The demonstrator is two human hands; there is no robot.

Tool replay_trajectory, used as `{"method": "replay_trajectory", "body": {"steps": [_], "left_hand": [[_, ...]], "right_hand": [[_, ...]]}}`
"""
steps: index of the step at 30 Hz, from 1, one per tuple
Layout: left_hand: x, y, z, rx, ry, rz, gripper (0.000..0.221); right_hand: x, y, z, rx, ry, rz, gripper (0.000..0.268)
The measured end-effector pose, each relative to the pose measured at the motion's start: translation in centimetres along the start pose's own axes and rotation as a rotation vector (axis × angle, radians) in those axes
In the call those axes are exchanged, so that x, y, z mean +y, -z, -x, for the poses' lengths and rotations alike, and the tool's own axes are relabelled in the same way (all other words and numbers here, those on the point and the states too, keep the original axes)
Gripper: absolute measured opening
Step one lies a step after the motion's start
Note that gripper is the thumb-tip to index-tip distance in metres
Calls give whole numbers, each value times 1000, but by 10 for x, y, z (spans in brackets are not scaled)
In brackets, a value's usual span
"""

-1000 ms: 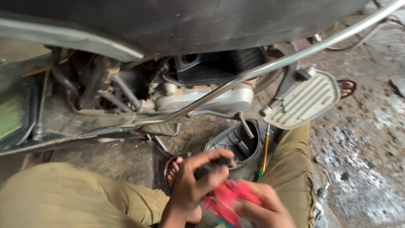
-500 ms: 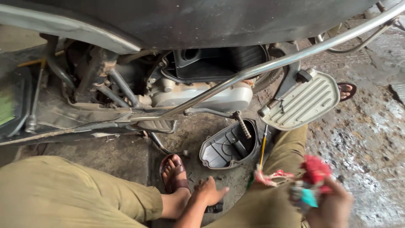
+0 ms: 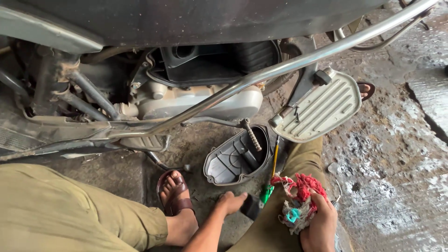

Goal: The person removes a black plastic cover from the motorcycle using a cordless drill, cleans the cover with a red cloth, and then reattaches it to the motorcycle frame.

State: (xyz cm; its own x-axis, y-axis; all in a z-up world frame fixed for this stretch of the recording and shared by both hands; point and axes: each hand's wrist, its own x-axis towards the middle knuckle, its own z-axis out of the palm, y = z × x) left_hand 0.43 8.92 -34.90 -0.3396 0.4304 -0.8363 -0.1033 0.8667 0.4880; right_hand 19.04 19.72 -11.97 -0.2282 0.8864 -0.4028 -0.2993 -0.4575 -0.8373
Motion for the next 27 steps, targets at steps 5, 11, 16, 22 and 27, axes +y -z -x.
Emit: {"method": "replay_trajectory", "body": {"steps": [5, 11, 16, 22, 27], "left_hand": [[1, 37, 26, 398, 24, 457, 108], [12, 78, 18, 471, 112, 878, 106], [8, 114, -52, 534, -251, 753, 80], [26, 101, -95, 581, -360, 692, 75], [80, 125, 71, 694, -313, 330, 33]], "right_hand": [[-1, 2, 4, 6, -5, 4, 30], [16, 25, -21, -16, 3, -15, 31], [53, 83, -80, 32, 66, 151, 35], [80, 133, -110, -89, 408, 488, 35], [146, 244, -170, -91, 739, 898, 33]]}}
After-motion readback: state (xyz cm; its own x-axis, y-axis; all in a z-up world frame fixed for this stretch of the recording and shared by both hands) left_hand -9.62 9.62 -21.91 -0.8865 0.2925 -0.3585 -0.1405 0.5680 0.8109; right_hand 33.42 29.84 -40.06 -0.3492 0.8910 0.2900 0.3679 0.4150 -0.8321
